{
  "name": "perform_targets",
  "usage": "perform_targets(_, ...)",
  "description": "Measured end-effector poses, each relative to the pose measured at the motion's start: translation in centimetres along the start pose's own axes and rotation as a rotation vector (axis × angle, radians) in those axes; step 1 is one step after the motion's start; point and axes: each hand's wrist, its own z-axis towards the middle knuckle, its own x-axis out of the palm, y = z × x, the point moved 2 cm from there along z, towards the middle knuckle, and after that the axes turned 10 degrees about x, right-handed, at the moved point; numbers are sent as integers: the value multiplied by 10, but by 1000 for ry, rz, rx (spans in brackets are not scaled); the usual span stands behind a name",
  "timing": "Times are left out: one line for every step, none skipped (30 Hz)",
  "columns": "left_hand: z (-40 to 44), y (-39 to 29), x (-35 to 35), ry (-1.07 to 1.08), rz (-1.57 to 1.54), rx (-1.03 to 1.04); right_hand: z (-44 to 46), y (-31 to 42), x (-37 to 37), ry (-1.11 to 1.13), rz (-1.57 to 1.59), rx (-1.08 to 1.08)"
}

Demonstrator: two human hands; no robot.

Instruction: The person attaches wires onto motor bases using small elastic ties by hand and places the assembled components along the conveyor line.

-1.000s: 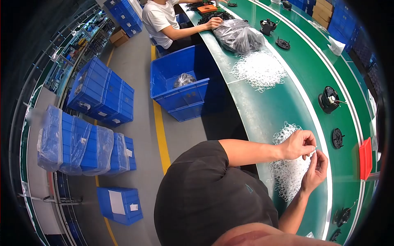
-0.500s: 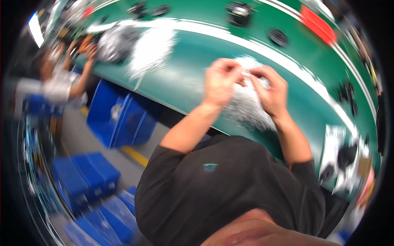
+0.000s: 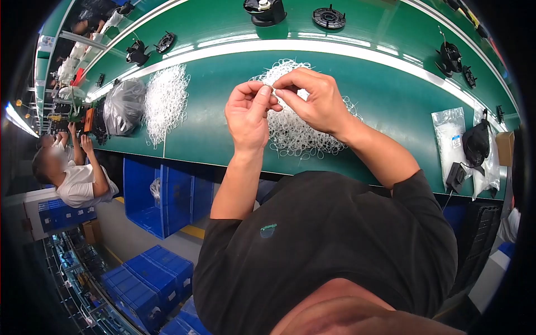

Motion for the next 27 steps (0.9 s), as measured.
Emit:
perform_targets(-1,0,-1,-2,5,3,0,-1,1,4,-8,3)
perform_targets(0,1,-2,-4,10,8,0,-1,2,8,-15,4)
perform_targets(0,1,-3,-5,16,15,0,-2,2,13,-22,3)
perform_targets(0,1,-4,-8,15,9,0,-2,3,16,-21,12)
perform_targets(0,1,-5,-11,14,3,0,-1,3,20,-21,20)
perform_targets(0,2,-5,-15,13,1,0,0,3,26,-19,25)
perform_targets(1,4,-5,-4,17,15,1,0,1,38,-26,44)
perform_targets(0,6,-5,-8,35,44,1,2,0,66,-17,51)
perform_targets(-2,5,-2,8,100,73,-1,1,-4,63,-65,51)
perform_targets(-3,6,1,-2,83,31,-2,-3,-5,59,-64,53)
perform_targets(-3,13,-1,-6,137,20,3,-1,-6,75,-119,91)
perform_targets(-5,19,-5,28,84,-5,3,2,-2,83,-82,151)
perform_targets(-5,20,-4,94,208,58,3,-5,-1,77,-124,161)
perform_targets(-5,17,-2,77,200,74,5,-9,3,108,-65,182)
perform_targets(-5,11,-5,94,301,143,5,-18,7,125,-89,155)
perform_targets(-3,-5,-12,82,386,172,6,-19,16,123,56,187)
perform_targets(-6,-11,-11,82,440,178,5,-18,18,139,56,213)
perform_targets(-13,-14,-1,105,489,179,1,-14,12,148,74,218)
perform_targets(-12,-17,-3,80,445,152,3,-16,18,163,106,224)
perform_targets(-14,-19,-5,62,401,120,3,-18,18,189,51,213)
perform_targets(-15,-20,-6,50,361,86,2,-19,18,186,52,199)
perform_targets(-16,-18,-6,32,328,96,2,-20,19,182,56,184)
perform_targets(-15,-19,-7,26,316,99,3,-19,21,179,62,169)
perform_targets(-16,-19,-6,18,300,99,1,-14,23,185,116,203)
perform_targets(-16,-19,-5,7,281,99,1,-13,22,192,127,210)
perform_targets(-15,-18,-5,9,279,106,0,-13,22,198,139,217)
perform_targets(-17,-17,-4,15,277,106,-2,-14,20,205,147,226)
